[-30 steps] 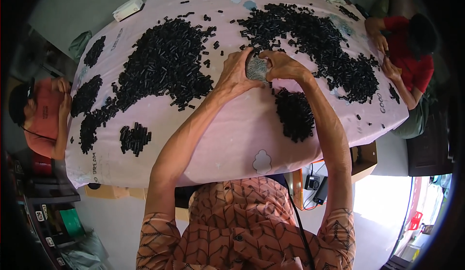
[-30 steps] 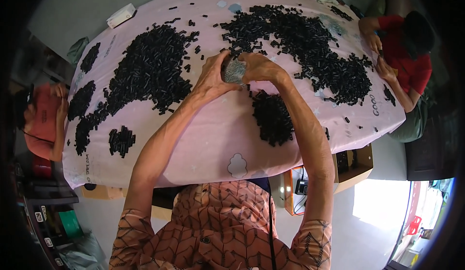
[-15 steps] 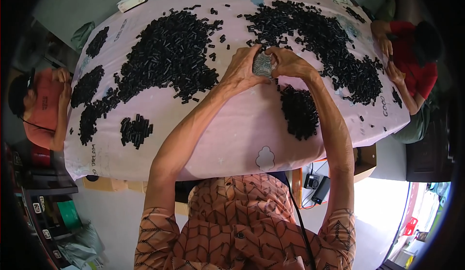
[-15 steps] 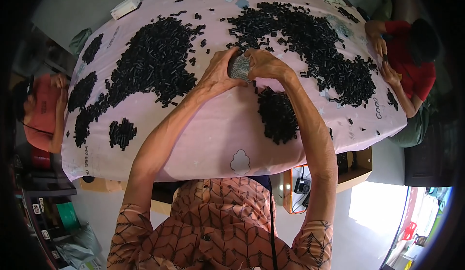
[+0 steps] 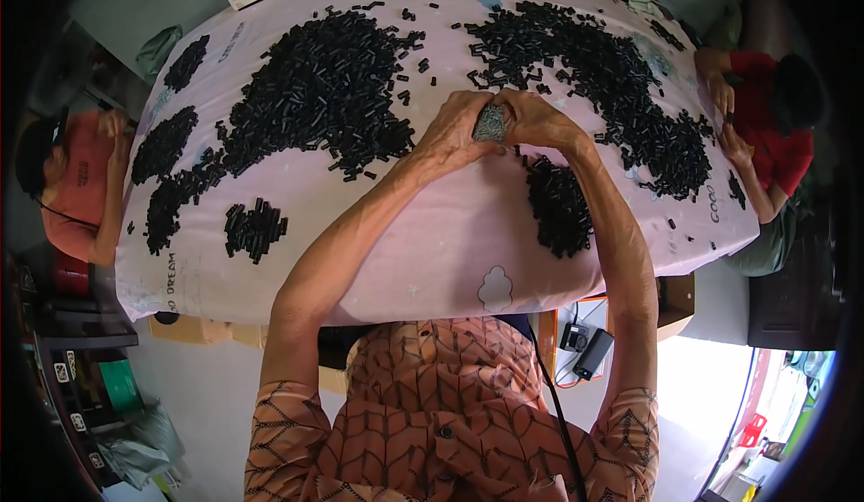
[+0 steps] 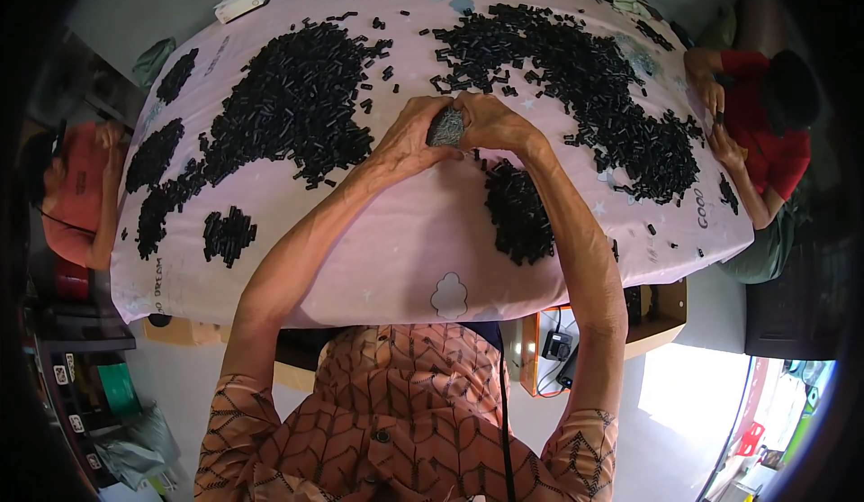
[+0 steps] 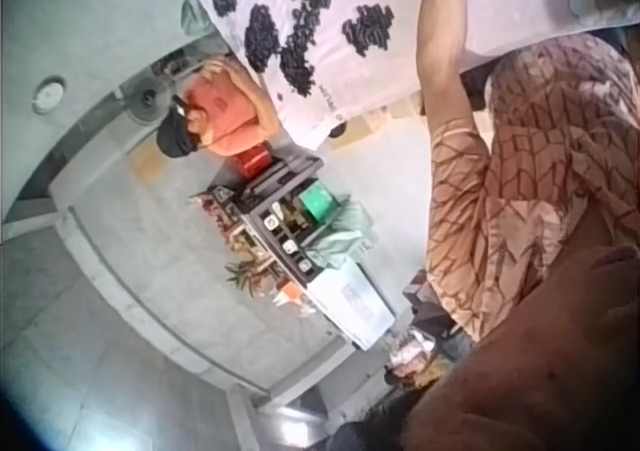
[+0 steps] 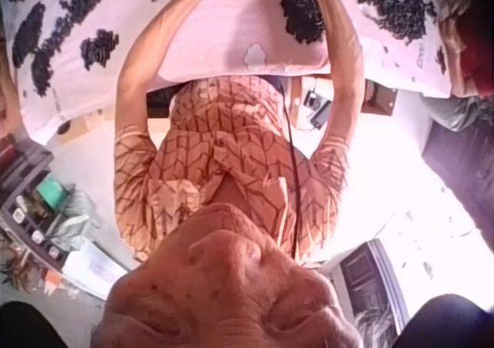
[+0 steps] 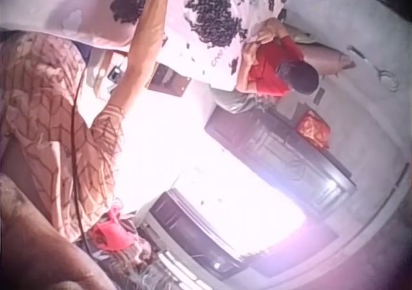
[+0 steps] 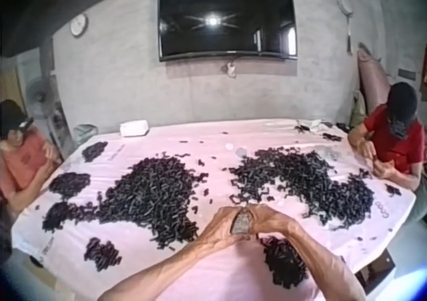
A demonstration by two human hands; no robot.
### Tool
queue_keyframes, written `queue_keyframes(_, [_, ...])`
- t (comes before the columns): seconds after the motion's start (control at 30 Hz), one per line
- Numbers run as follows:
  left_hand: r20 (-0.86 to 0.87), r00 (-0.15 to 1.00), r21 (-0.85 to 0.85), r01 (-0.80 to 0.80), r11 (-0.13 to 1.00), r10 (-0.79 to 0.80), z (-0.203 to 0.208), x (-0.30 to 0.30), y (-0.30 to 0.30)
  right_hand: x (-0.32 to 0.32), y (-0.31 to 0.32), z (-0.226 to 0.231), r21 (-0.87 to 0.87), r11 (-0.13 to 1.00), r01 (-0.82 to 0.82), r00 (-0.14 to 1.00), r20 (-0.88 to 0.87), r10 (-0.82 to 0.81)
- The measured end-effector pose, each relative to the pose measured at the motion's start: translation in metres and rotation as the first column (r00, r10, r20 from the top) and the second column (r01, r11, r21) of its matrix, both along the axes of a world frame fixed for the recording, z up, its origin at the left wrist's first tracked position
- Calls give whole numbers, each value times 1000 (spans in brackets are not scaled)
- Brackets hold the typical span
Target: Sorting small black and clear plastic components on a table.
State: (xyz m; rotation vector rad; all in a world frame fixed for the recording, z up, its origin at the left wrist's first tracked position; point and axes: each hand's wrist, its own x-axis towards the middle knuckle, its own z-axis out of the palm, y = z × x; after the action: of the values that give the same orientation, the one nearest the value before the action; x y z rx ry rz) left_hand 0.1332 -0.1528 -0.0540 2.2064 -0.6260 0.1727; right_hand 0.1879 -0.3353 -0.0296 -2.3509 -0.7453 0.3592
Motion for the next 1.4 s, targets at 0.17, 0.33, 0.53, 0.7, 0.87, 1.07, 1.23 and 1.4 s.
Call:
queue_keyframes(0.17, [74, 997, -86, -15, 996, 21, -9, -13, 8, -16, 16, 15, 24, 999, -25, 1000, 13, 25])
queue_keyframes(0.33, [1, 999, -59, -40, 997, 40, -6, -33, 11, -30, 23, 18, -49, 998, 40, 986, -159, -47])
queue_keyframes(0.53, [12, 999, -74, -38, 997, 39, -5, -56, 22, -45, 34, 12, -32, 998, -59, 998, -29, 58])
queue_keyframes(0.7, [39, 999, -67, -30, 997, 33, -1, -87, 29, -60, 41, -2, 30, 997, -64, 995, -69, 66])
queue_keyframes(0.87, [47, 998, -50, -37, 998, 39, 1, -117, 36, -100, 52, -4, 115, 993, -9, 998, -61, 16])
queue_keyframes(1.07, [-49, 991, -3, -128, 992, 128, 6, -149, 63, -127, 88, -22, 242, 970, 21, 990, -138, 13])
queue_keyframes(1.23, [-27, 983, 12, -179, 984, 179, 7, -159, 81, -141, 110, -14, 294, 954, 62, 990, -136, -22])
queue_keyframes(1.4, [-23, 967, 65, -253, 965, 255, 13, -166, 97, -146, 124, 2, 377, 922, 88, 963, -268, 18])
